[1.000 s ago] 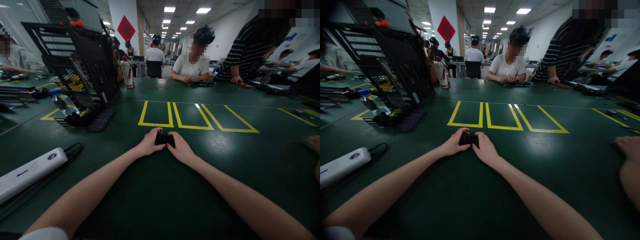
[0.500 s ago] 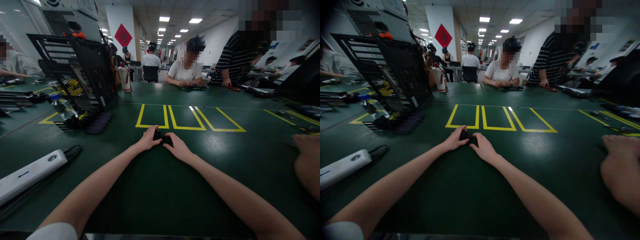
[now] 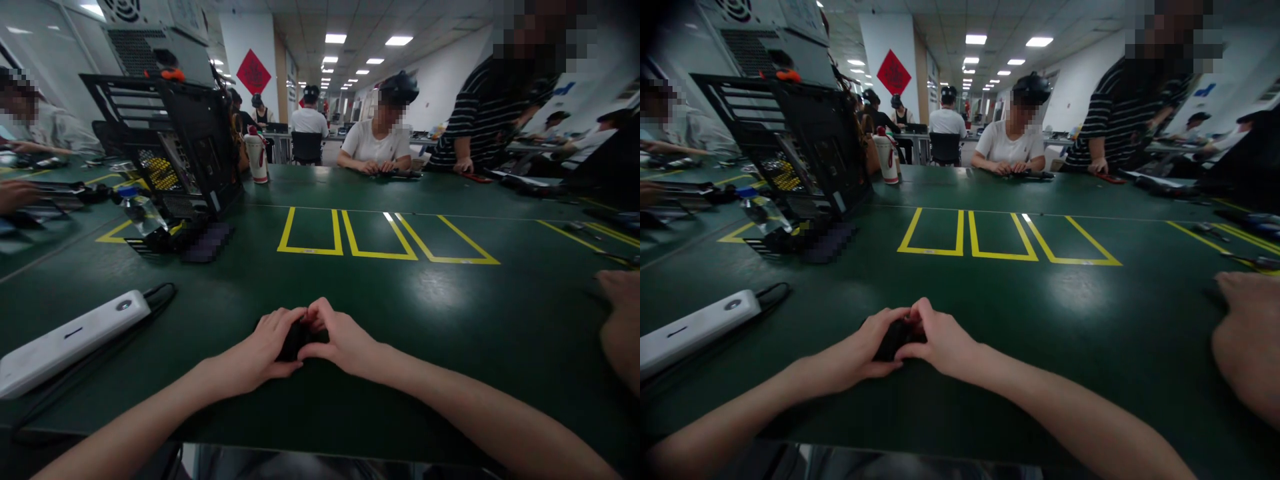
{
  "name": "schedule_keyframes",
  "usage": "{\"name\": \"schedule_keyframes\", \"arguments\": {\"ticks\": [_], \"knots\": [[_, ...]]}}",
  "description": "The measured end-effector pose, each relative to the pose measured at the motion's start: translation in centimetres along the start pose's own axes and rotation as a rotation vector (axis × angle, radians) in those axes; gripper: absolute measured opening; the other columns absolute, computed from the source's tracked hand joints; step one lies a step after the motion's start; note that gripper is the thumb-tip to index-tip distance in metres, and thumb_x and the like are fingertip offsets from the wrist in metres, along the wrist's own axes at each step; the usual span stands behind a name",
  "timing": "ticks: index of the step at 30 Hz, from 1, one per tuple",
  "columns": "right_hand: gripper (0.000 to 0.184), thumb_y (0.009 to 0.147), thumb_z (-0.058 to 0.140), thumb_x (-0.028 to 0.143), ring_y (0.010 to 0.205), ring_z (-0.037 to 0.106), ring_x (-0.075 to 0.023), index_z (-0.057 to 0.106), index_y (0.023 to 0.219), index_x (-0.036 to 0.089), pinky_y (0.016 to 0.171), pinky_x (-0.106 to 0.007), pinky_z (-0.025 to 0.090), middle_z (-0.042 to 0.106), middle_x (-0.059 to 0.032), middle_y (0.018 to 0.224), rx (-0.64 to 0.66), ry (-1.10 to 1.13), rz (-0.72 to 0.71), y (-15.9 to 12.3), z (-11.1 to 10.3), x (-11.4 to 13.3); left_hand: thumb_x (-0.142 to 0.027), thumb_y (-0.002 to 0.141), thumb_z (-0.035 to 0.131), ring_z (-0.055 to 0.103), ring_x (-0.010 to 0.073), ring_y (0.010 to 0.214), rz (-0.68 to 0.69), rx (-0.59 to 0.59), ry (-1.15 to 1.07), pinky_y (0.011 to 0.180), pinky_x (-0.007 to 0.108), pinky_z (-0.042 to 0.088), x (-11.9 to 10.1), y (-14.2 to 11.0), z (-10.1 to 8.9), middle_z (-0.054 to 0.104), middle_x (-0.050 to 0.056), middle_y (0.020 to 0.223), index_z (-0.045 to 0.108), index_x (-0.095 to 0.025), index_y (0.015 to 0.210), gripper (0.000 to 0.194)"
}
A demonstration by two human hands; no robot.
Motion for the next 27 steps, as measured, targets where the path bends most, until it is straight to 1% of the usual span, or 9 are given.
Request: {"name": "schedule_keyframes", "arguments": {"ticks": [4,7,9,12,16,19,22,25,27], "knots": [[0.056,0.061,0.075,0.037,0.086,0.062,-0.0194,0.038,0.100,0.022,0.073,-0.034,0.053,0.059,-0.0028,0.096,0.026,0.122,0.033,-0.4,2.1,0.3,-0.020,0.075,0.059,0.042,0.0255,0.114,-0.061,-0.019,0.022,0.096,0.047,0.037,-0.4,-2.2,1.5,0.039,0.006,0.124,0.033,-0.036,0.126,0.059],[0.063,0.059,0.075,0.040,0.090,0.062,-0.0204,0.037,0.106,0.022,0.077,-0.035,0.052,0.059,-0.0047,0.101,0.066,0.121,0.041,-0.5,2.8,0.4,-0.020,0.074,0.058,0.041,0.0276,0.114,-0.103,-0.081,0.044,0.094,0.047,0.038,0.0,-3.1,2.6,0.039,0.006,0.122,0.047,-0.033,0.113,0.043],[0.068,0.059,0.074,0.043,0.095,0.061,-0.0214,0.037,0.112,0.021,0.081,-0.037,0.051,0.059,-0.0065,0.105,0.109,0.102,0.035,-0.6,2.9,0.6,-0.019,0.073,0.058,0.043,0.0269,0.113,-0.114,-0.144,0.032,0.093,0.045,0.040,0.1,-3.6,2.9,0.041,0.007,0.120,0.050,-0.029,0.107,0.036],[0.065,0.065,0.070,0.045,0.095,0.061,-0.0209,0.037,0.116,0.020,0.081,-0.037,0.050,0.059,-0.0077,0.105,0.096,0.027,-0.008,-0.3,2.1,0.8,-0.016,0.074,0.054,0.045,0.0233,0.112,-0.122,-0.195,0.006,0.093,0.039,0.043,0.2,-4.5,3.0,0.041,0.007,0.119,0.049,-0.028,0.104,0.033],[0.041,0.078,0.057,0.042,0.089,0.061,-0.0170,0.044,0.111,0.020,0.078,-0.034,0.051,0.059,-0.0064,0.101,-0.126,-0.075,-0.035,0.6,-1.5,-0.6,-0.016,0.074,0.050,0.049,0.0211,0.110,-0.124,-0.204,0.049,0.090,0.034,0.046,0.5,-6.5,2.5,0.043,0.006,0.120,0.046,-0.030,0.108,0.037],[0.028,0.084,0.049,0.038,0.086,0.061,-0.0158,0.047,0.106,0.020,0.077,-0.034,0.051,0.060,-0.0054,0.096,-0.315,-0.112,-0.008,1.4,-5.1,-2.9,-0.020,0.073,0.050,0.051,0.0224,0.108,-0.185,-0.278,0.126,0.089,0.034,0.046,2.3,-8.7,0.9,0.046,0.005,0.120,0.044,-0.032,0.114,0.043],[0.024,0.085,0.047,0.037,0.081,0.062,-0.0165,0.049,0.100,0.018,0.074,-0.035,0.052,0.061,-0.0057,0.091,-0.485,-0.139,0.031,1.8,-8.4,-5.5,-0.028,0.074,0.051,0.051,0.0237,0.107,-0.271,-0.374,0.239,0.090,0.036,0.045,5.6,-11.4,-2.2,0.051,0.002,0.118,0.045,-0.035,0.114,0.041],[0.024,0.086,0.044,0.037,0.078,0.063,-0.0165,0.050,0.098,0.017,0.074,-0.037,0.051,0.061,-0.0059,0.091,-0.570,-0.176,0.063,2.0,-10.2,-7.2,-0.039,0.074,0.050,0.047,0.0285,0.107,-0.361,-0.499,0.432,0.093,0.047,0.038,9.2,-14.4,-6.0,0.054,-0.006,0.114,0.044,-0.043,0.110,0.038],[0.024,0.086,0.044,0.036,0.078,0.063,-0.0165,0.052,0.096,0.017,0.073,-0.036,0.051,0.062,-0.0055,0.090,-0.570,-0.206,0.079,2.1,-10.5,-7.7,-0.046,0.073,0.049,0.046,0.0302,0.107,-0.433,-0.481,0.464,0.093,0.051,0.035,11.5,-16.1,-7.8,0.051,-0.012,0.114,0.041,-0.048,0.109,0.036]]}}
Point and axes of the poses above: each hand's wrist, its own y-axis towards the middle knuckle, its own z-axis out of the palm, x = y × z, the point moved 5 cm from there along y, towards the middle knuckle
